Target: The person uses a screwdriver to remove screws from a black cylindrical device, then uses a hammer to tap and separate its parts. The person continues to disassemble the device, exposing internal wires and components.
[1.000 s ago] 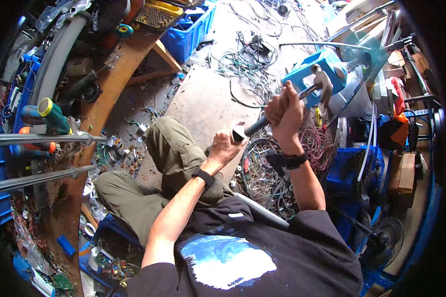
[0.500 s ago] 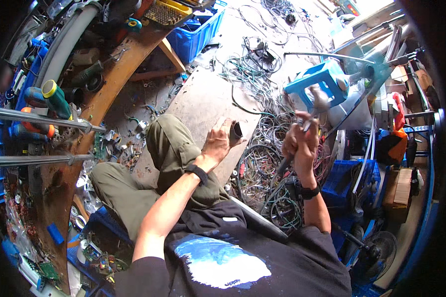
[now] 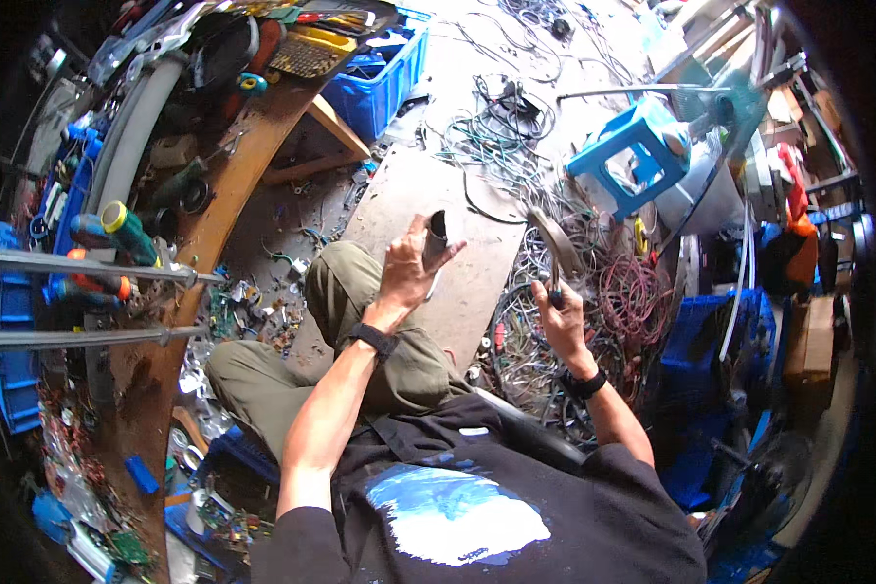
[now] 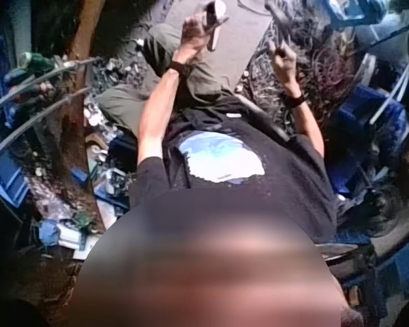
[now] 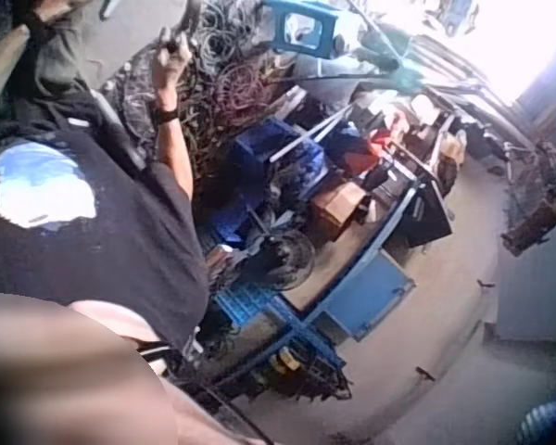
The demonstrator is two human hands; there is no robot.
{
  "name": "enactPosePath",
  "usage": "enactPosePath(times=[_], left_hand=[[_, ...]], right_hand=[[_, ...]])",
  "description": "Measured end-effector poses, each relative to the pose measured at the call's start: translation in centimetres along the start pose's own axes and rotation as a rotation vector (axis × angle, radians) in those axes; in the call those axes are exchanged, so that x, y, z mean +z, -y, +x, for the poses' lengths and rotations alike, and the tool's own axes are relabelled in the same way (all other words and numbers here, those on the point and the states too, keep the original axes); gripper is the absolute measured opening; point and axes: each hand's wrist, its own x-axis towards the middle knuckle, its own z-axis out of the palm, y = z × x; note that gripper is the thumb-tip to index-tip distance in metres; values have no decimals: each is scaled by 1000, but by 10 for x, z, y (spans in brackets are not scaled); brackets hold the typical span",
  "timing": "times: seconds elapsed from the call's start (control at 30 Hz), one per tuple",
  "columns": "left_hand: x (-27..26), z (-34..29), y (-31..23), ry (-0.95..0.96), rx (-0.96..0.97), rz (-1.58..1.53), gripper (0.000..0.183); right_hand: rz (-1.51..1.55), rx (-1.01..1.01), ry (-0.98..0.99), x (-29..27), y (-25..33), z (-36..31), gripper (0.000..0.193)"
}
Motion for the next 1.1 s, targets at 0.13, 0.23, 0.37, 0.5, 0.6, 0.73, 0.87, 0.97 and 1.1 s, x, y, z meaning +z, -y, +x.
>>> enactPosePath(times=[0.13,0.23,0.37,0.5,0.6,0.73,0.87,0.97,1.1], left_hand=[[-38,21,-46,-210,-42,-538,49],[-81,48,-90,-521,55,-857,32],[-174,53,-152,-570,258,-924,37],[-226,35,-199,-779,250,-852,43],[-247,15,-211,-753,297,-903,41],[-269,-16,-203,-769,350,-1012,42],[-265,-26,-205,-559,376,-1151,52],[-224,-29,-219,-635,208,-992,48],[-183,-17,-226,-831,-129,-1226,39]], right_hand=[[-26,24,47,-8,-13,-8,29],[35,78,16,-9,-28,-15,33],[135,190,16,-10,-40,-6,37],[552,326,40,-7,-35,26,59],[923,398,56,-9,-22,48,70],[1144,487,-48,-23,1,58,57],[1071,375,94,-35,17,48,50],[1143,403,120,-31,22,39,47],[1051,312,105,-20,18,42,45]])
